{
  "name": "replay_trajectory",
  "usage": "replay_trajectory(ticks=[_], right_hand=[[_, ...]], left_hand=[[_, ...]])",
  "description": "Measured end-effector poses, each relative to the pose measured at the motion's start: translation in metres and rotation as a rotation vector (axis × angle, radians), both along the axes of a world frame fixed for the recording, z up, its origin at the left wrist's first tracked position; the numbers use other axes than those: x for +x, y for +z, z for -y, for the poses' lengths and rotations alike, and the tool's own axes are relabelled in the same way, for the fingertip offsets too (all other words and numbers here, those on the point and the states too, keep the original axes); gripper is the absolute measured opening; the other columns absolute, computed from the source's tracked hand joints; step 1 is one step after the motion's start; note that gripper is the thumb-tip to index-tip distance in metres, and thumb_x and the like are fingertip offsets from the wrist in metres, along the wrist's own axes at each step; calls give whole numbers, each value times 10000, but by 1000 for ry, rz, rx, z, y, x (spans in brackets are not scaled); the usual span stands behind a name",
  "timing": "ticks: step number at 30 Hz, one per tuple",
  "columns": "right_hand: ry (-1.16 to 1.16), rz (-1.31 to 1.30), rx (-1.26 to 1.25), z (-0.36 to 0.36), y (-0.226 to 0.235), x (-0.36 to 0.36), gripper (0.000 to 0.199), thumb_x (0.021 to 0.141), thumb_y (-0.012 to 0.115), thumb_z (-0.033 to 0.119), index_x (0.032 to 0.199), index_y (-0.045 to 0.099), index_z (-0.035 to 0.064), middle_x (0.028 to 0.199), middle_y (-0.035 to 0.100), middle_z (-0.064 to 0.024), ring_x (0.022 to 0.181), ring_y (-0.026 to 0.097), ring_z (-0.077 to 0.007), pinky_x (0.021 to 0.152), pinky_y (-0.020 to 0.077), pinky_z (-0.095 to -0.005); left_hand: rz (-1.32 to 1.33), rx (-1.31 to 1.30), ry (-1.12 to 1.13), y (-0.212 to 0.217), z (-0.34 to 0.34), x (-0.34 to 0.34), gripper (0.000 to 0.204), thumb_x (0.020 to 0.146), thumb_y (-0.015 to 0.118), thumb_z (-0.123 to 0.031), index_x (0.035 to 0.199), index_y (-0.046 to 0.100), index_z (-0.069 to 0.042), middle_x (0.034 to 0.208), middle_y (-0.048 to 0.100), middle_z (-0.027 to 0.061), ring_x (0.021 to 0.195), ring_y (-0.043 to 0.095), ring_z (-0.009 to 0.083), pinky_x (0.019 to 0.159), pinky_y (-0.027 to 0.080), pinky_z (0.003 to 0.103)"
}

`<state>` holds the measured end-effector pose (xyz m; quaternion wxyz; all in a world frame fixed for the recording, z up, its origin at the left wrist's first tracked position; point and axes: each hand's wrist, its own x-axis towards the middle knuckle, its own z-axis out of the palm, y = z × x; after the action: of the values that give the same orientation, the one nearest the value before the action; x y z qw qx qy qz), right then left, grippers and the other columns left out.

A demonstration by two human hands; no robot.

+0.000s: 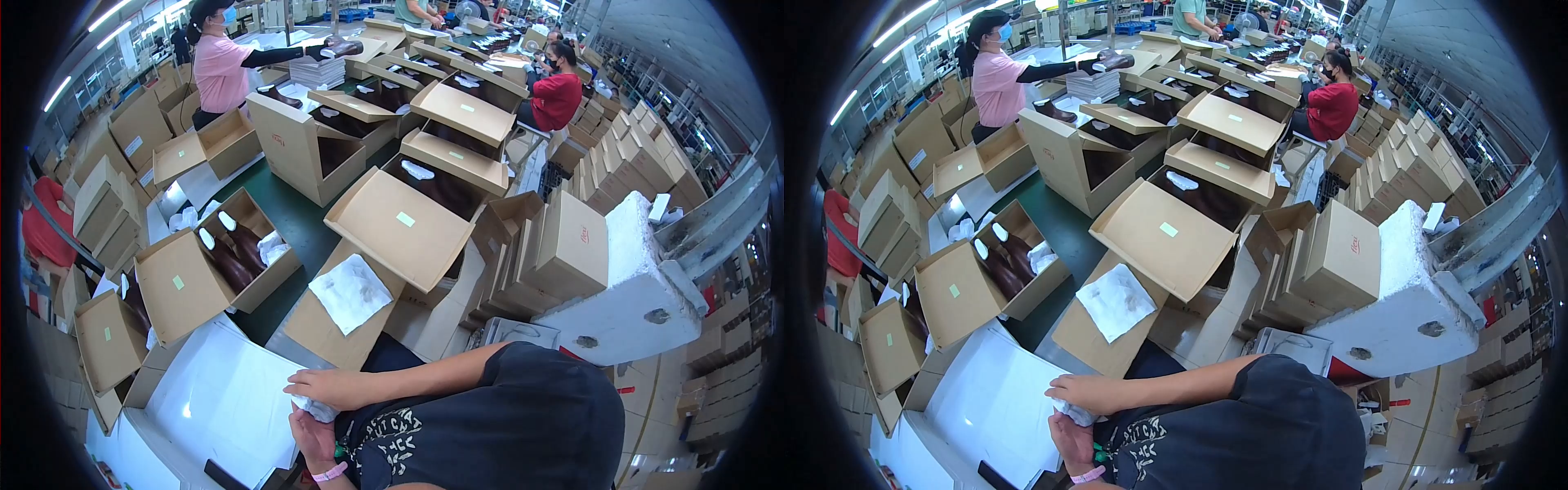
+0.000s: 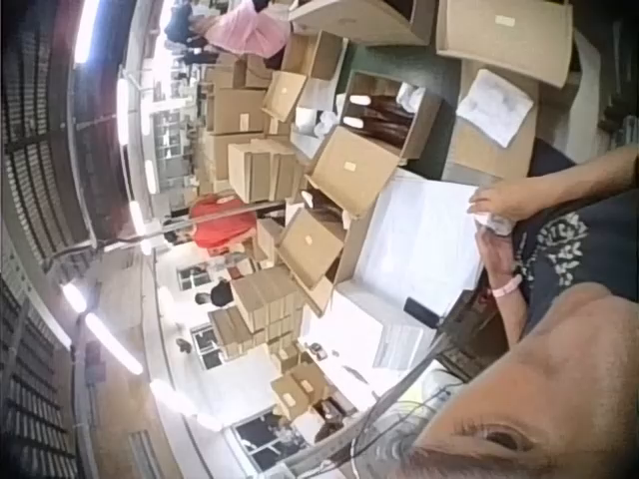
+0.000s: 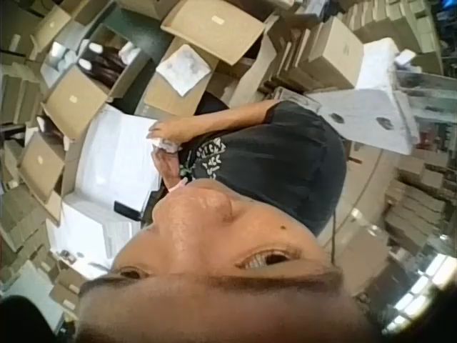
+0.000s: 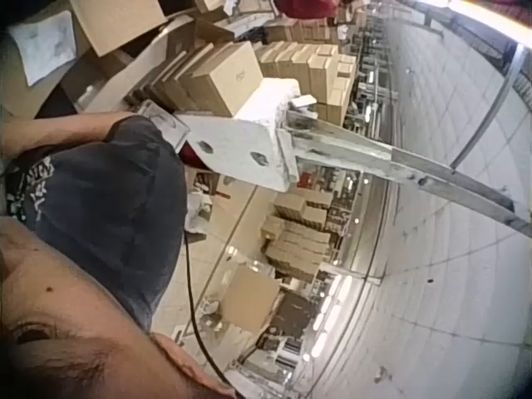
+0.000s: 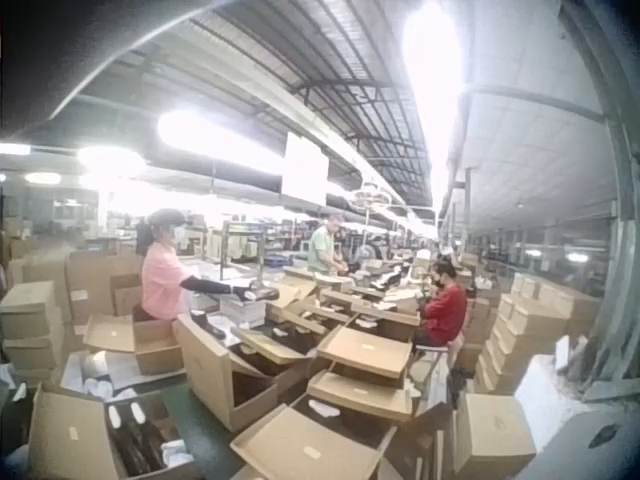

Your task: The person is folding and rolling thin white packing paper at a shoe manufacturing workstation.

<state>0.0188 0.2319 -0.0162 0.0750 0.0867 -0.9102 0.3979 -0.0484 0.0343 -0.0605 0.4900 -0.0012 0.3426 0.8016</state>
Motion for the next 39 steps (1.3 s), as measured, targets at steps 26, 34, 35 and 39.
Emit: replay_trajectory(ticks=[26, 34, 35, 39], right_hand=[[-8, -61, 164, 21, 0, 2, 834, 927, 724, -2, 1699, 414, -53, 1744, 427, -301, 1686, 335, -482, 1353, 370, -516], [132, 67, -285, -1, 43, -1, 1012, 911, 730, -64, 1792, 240, 23, 1833, 285, -252, 1722, 236, -478, 1398, 287, -531], [133, 138, -383, -4, 51, 1, 1043, 900, 738, -74, 1800, 224, 50, 1837, 282, -242, 1719, 239, -484, 1408, 262, -535], [24, -180, -359, 5, 18, -4, 1093, 865, 766, -41, 1810, 234, 95, 1776, 383, -244, 1670, 349, -454, 1390, 300, -519]], left_hand=[[-141, -172, 63, -6, -4, 1, 868, 1175, 615, -514, 1832, 164, -170, 1766, 419, 119, 1592, 485, 327, 1241, 493, 518], [-196, -67, 56, -17, 6, -8, 762, 1182, 555, -564, 1752, 361, -97, 1695, 529, 117, 1562, 513, 338, 1280, 445, 519], [-196, -67, 57, -17, 6, -10, 762, 1182, 555, -564, 1752, 361, -97, 1695, 529, 117, 1562, 513, 338, 1280, 445, 519], [-104, -6, 104, -13, 1, -18, 742, 1165, 583, -513, 1744, 369, -101, 1718, 515, 120, 1564, 510, 347, 1297, 420, 520]])
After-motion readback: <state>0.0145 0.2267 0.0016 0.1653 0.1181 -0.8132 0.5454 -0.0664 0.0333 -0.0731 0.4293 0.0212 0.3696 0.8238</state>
